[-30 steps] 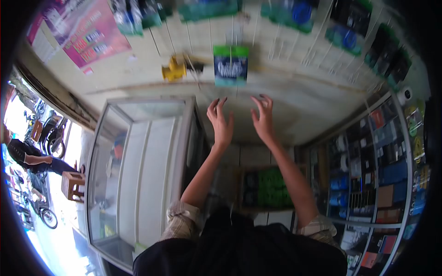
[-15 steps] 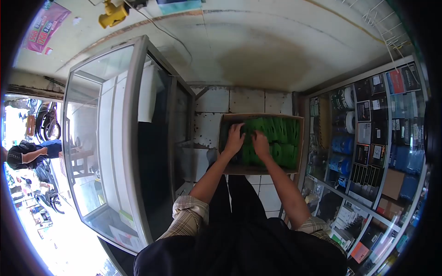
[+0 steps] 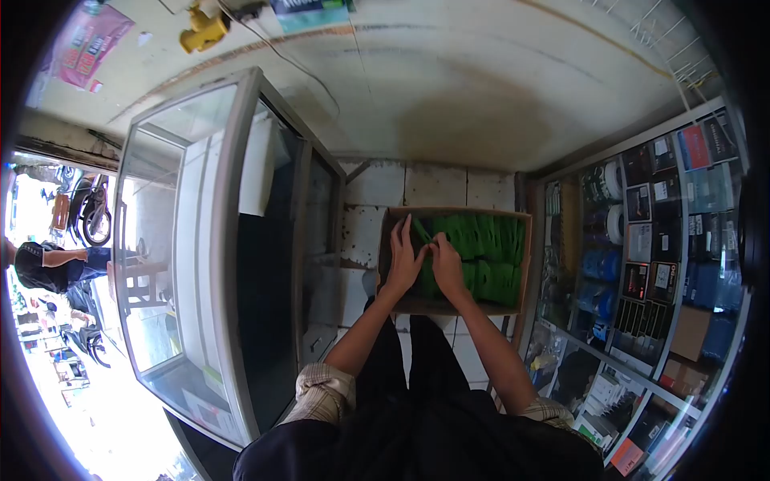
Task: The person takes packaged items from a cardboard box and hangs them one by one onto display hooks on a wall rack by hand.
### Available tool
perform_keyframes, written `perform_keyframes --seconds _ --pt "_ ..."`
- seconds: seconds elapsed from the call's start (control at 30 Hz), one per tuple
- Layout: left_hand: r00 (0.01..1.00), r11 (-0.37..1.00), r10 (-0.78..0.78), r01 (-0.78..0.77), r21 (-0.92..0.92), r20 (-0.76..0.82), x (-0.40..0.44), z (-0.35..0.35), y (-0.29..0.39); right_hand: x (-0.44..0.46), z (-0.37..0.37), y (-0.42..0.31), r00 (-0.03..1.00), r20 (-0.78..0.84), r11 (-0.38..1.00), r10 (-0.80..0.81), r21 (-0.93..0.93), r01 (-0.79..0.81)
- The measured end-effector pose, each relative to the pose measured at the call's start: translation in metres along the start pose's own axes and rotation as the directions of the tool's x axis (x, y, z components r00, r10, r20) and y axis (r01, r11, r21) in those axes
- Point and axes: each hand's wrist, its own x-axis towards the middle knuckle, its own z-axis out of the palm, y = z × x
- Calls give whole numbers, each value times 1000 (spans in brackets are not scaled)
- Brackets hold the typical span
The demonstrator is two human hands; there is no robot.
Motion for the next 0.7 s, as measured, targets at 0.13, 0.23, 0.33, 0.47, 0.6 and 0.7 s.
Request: perform_keyframes --seconds 0.13,0.23,0.33,0.47,0.6,0.7 --pt "974 977 203 -208 -45 -101 14 -54 52 12 -62 -58 949 -92 950 -303 46 308" --pt "995 949 103 -101 -299 -8 29 -98 88 28 -97 -109 864 -222 878 -451 65 475" --pt "972 854 167 -226 -469 -165 42 -131 120 45 -125 -163 866 -231 865 -443 143 480" --pt "904 679 142 -385 -625 -403 64 -181 175 68 -139 -235 701 -461 721 -544 171 672" --pt "744 521 218 -636 -569 -632 90 -236 211 85 -144 -298 605 -512 599 -609 203 775" --pt "692 626 315 -666 -406 -649 108 -274 227 106 -145 -335 462 -526 525 -714 35 850"
